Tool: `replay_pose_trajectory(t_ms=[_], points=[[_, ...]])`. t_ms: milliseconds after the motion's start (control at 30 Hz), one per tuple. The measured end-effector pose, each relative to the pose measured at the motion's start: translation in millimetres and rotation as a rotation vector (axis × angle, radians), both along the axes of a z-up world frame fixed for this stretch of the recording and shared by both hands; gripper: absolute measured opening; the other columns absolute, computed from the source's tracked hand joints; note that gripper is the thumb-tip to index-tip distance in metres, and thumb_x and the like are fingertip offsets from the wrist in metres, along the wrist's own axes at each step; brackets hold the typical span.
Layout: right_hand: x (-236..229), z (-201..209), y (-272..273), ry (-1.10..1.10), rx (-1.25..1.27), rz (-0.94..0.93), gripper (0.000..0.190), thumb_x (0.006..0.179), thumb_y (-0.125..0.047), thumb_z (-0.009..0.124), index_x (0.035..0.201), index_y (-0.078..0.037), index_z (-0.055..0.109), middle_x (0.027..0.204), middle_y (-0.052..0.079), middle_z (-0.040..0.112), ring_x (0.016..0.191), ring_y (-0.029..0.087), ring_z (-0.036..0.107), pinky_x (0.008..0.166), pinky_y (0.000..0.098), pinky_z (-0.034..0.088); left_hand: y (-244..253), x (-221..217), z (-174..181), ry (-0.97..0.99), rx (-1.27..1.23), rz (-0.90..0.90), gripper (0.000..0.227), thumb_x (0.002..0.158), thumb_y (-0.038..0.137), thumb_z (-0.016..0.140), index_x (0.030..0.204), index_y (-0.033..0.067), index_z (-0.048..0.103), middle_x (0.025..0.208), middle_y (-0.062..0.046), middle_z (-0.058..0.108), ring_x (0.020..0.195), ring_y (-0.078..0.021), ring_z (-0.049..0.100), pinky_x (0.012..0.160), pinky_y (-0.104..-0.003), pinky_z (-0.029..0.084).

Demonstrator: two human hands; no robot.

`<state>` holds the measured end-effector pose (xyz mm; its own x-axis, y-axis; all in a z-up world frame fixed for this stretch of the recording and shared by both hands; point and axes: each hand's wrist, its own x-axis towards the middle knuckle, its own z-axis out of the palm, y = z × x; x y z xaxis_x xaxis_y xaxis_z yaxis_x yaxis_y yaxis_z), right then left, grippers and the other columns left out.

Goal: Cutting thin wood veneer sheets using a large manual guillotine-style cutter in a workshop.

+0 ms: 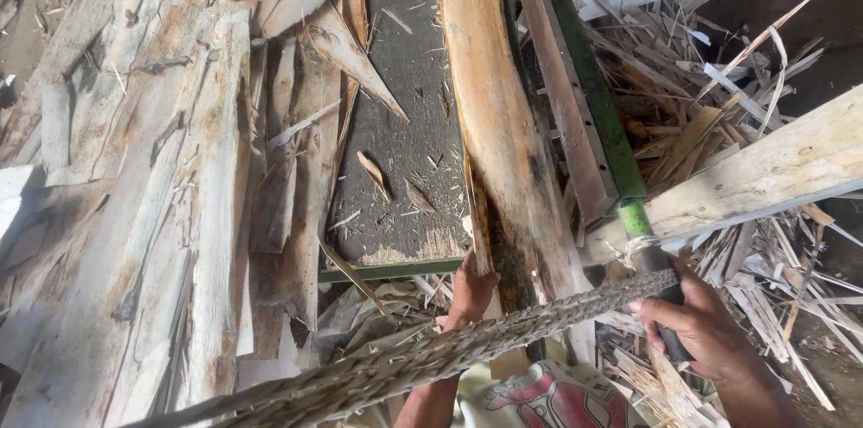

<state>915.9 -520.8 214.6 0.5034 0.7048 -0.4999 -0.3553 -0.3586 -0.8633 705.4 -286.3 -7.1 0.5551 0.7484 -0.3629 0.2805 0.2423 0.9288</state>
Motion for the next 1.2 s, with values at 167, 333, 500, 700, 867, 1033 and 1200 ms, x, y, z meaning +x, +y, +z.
replay_pose_trajectory(t_ms=[167, 333, 500, 700, 867, 1033, 1200], points=[[1, -15, -2, -0.019, -0.062, 0.021, 0.068, 0.072, -0.001, 0.072, 0.135, 0.001, 0.045, 0.076, 0.015, 0.058, 0.054, 0.023, 0.058, 0.039, 0.0369, 0.051, 8, 29, 22, 0.038, -0.024, 0.000, 0.086, 0.082, -0.015, 0.064, 0.157, 0.0025, 0.027, 0.151, -0.015, 0.041, 0.125, -0.0221, 0.057, 0.098, -0.030, 0.056], [-1, -10, -1, -0.080, 0.004, 0.035, 0.069, 0.073, -0.002, 0.067, 0.137, -0.001, 0.042, 0.070, 0.012, 0.056, 0.048, 0.021, 0.055, 0.035, 0.0364, 0.050, 11, 63, -21, -0.364, -0.171, 0.127, 0.063, 0.082, -0.017, 0.061, 0.144, -0.0018, 0.058, 0.119, -0.014, 0.073, 0.094, -0.0198, 0.068, 0.072, -0.029, 0.057], [-1, -1, 0, -0.055, -0.018, 0.032, 0.067, 0.074, -0.002, 0.066, 0.137, -0.002, 0.043, 0.065, 0.013, 0.054, 0.044, 0.022, 0.052, 0.035, 0.0362, 0.047, -12, 60, -28, -0.247, -0.336, 0.234, 0.058, 0.085, -0.015, 0.060, 0.138, 0.0075, 0.063, 0.102, -0.006, 0.073, 0.080, -0.0145, 0.066, 0.068, -0.028, 0.058], [-4, -9, 5, -0.095, -0.079, 0.053, 0.072, 0.073, -0.003, 0.063, 0.141, -0.005, 0.040, 0.068, 0.009, 0.056, 0.044, 0.021, 0.056, 0.036, 0.0383, 0.051, -35, 43, -52, -0.513, -0.560, 0.325, 0.051, 0.085, -0.016, 0.062, 0.132, 0.0036, 0.062, 0.089, -0.006, 0.067, 0.072, -0.0163, 0.066, 0.064, -0.032, 0.059], [-3, -14, 5, -0.110, -0.126, 0.070, 0.073, 0.075, -0.002, 0.063, 0.144, -0.006, 0.038, 0.063, 0.015, 0.056, 0.042, 0.024, 0.056, 0.037, 0.0401, 0.051, -38, 36, -3, -0.495, -0.603, 0.344, 0.053, 0.085, -0.015, 0.063, 0.134, 0.0059, 0.062, 0.088, -0.005, 0.067, 0.071, -0.0152, 0.065, 0.064, -0.031, 0.060], [-4, 2, 6, -0.115, -0.100, 0.112, 0.065, 0.078, -0.003, 0.061, 0.140, 0.000, 0.042, 0.066, 0.014, 0.055, 0.040, 0.023, 0.056, 0.035, 0.0401, 0.052, -41, 31, -35, -0.553, -0.577, 0.309, 0.057, 0.085, -0.014, 0.064, 0.139, 0.0055, 0.059, 0.089, -0.006, 0.065, 0.072, -0.0148, 0.065, 0.065, -0.031, 0.059], [-5, 2, 12, -0.187, -0.316, 0.128, 0.077, 0.080, -0.009, 0.067, 0.152, -0.011, 0.036, 0.074, 0.016, 0.057, 0.044, 0.025, 0.060, 0.038, 0.0428, 0.055, -35, 19, 8, -0.346, -0.614, 0.303, 0.066, 0.085, -0.010, 0.064, 0.146, 0.0135, 0.054, 0.094, -0.007, 0.066, 0.077, -0.0138, 0.066, 0.071, -0.032, 0.063]])
